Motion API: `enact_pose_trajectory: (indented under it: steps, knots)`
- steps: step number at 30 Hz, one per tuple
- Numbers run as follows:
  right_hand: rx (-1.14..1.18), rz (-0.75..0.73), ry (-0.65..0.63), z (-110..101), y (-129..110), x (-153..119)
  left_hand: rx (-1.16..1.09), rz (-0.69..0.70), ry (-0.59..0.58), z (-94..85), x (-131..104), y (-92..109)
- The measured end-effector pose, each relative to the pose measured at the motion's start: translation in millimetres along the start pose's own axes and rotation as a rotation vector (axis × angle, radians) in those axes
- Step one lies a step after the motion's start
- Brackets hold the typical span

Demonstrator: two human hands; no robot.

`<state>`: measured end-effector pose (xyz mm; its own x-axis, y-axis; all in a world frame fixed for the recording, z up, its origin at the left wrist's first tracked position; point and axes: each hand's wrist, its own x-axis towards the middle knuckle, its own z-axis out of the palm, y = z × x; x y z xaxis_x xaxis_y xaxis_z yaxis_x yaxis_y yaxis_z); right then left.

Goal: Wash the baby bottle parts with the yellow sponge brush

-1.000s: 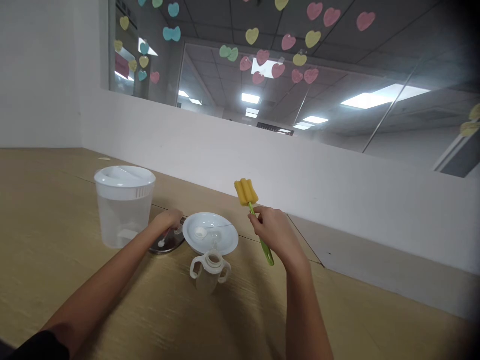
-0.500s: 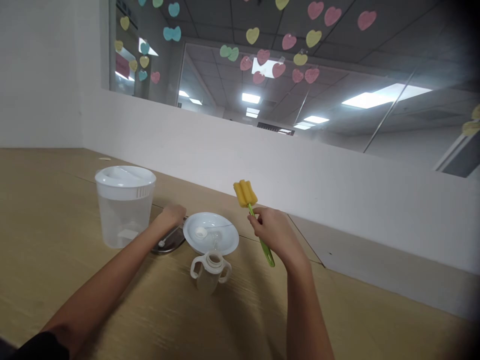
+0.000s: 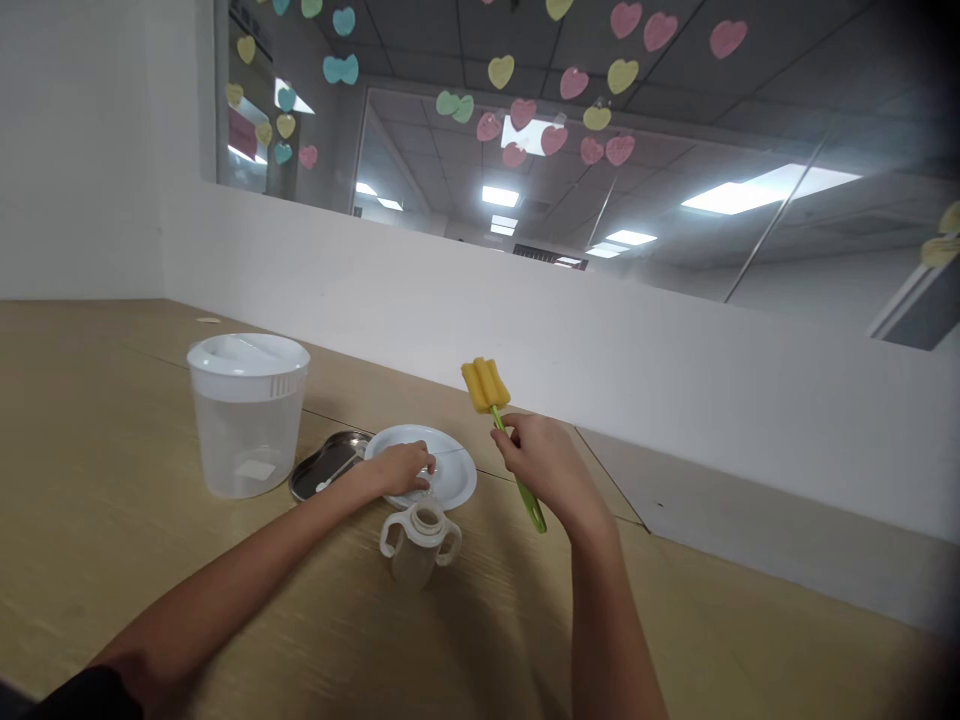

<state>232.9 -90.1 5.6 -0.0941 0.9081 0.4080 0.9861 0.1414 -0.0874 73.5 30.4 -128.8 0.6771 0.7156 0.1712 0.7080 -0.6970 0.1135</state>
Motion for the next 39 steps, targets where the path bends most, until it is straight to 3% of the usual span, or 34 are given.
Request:
enact_pose_trajectory:
  steps: [11,18,39]
  knots:
    - [0.019,-0.009,-0.011,0,0,0,0.092,-0.028,-0.005,-9.0,-9,19]
    - [0.042,-0.008,-0.022,-1,-1,0,0.114,0.140,0.035,-13.1,-4,28]
    - [0.039,-0.023,-0.034,1,0,-1,-0.079,0.119,-0.088,-6.7,0,5]
